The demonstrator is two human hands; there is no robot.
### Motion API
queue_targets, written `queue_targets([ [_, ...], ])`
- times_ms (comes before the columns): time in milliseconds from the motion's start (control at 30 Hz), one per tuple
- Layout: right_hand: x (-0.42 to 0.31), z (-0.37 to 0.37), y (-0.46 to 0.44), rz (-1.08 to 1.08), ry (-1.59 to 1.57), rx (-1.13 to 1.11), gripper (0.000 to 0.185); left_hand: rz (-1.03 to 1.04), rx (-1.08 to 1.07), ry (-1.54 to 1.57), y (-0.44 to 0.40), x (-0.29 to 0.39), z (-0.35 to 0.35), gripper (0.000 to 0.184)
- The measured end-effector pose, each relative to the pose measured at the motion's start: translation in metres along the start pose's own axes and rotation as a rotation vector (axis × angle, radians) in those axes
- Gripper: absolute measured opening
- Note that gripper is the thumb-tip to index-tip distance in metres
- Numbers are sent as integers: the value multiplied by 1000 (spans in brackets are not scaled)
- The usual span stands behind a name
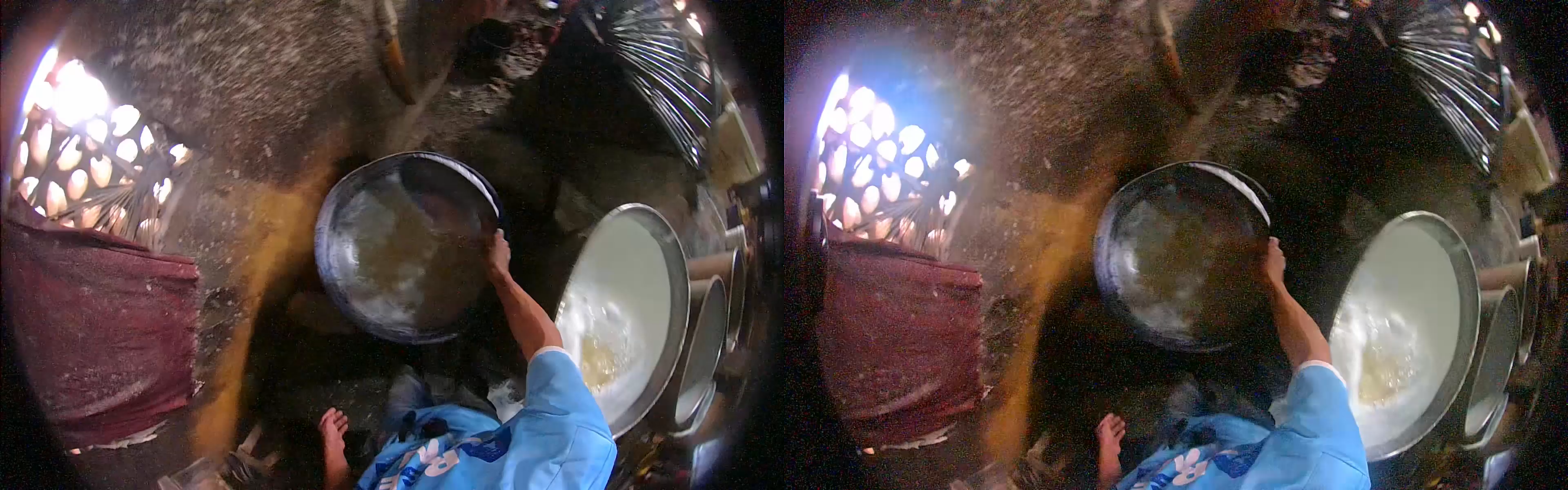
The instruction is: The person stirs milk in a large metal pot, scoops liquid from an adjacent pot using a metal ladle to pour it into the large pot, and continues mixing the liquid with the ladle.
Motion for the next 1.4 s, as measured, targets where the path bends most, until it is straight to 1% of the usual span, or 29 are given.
queue_targets([
  [33,6,18,-5,-158,-17,98,33,-14,19,-5,6,-5,-11,35],
  [67,-16,18,10,-38,19,33,34,-72,77,-9,13,-10,-22,37],
  [100,1,46,2,-159,93,128,34,-134,135,-17,23,-17,-38,40],
  [133,20,73,1,-144,61,79,32,-185,167,-54,30,-23,-52,41],
  [167,35,100,6,-94,5,-24,31,-237,194,-89,34,-34,-64,42],
  [233,68,159,22,18,-114,-274,28,-197,42,100,31,-89,-118,47],
  [267,81,185,34,54,-173,-385,26,-213,66,84,36,-102,-129,46],
  [333,100,229,61,122,-295,-586,23,-272,123,54,58,-87,-117,45],
  [400,107,258,81,166,-426,-722,21,-294,148,68,69,-75,-107,45],
  [500,100,280,95,171,-573,-804,16,-281,157,95,75,-59,-95,44],
  [633,93,276,106,112,-726,-821,11,-225,150,120,78,-47,-76,43],
  [667,119,296,94,239,-991,-972,13,-202,147,128,79,-44,-69,43],
  [767,81,226,129,88,-702,-911,14,-119,78,139,70,-45,-55,43],
  [800,84,214,128,20,-687,-978,15,-96,39,140,66,-42,-48,44],
  [867,102,176,130,59,-663,-999,14,-64,-28,112,64,-43,-35,48],
  [900,103,152,135,76,-653,-1010,14,-64,-14,100,58,-46,-32,47],
  [933,41,58,172,-5,-768,-967,12,-64,-7,89,35,-55,-28,46],
  [967,28,10,184,65,-794,-1009,11,-65,0,72,17,-62,-21,45],
  [1000,28,-29,196,142,-823,-1048,11,3,-79,153,13,-69,-14,47],
  [1033,32,-65,204,211,-853,-1086,10,-26,-86,177,-6,-78,-6,42],
  [1067,39,-98,211,314,-941,-1169,8,-56,-92,199,-31,-89,0,37],
  [1100,48,-130,220,350,-893,-1113,10,-89,-96,215,-42,-97,6,32],
  [1133,72,-156,224,326,-810,-1097,10,-62,-94,153,-40,-100,21,26],
  [1167,95,-178,228,306,-728,-1084,11,-28,-178,216,-36,-104,30,28],
  [1200,88,-216,248,274,-669,-1002,11,5,-263,280,-44,-115,36,29],
  [1233,98,-243,261,337,-613,-936,6,33,-352,343,-48,-120,42,31],
  [1300,128,-288,283,414,-697,-920,9,-107,-386,291,-56,-116,61,34],
  [1333,146,-304,282,422,-618,-889,11,-174,-382,263,-55,-117,73,35],
  [1400,185,-331,299,426,-598,-809,13,33,-329,62,-34,-129,83,33],
])
Point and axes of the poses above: each hand's wrist, its own y-axis away from the middle knuckle, its own z-axis out of the palm, x = y × z, the point moved 1 cm from there along -y, towards the middle knuckle, and after that the axes turned 8 degrees about -x, right-handed, at the moved point
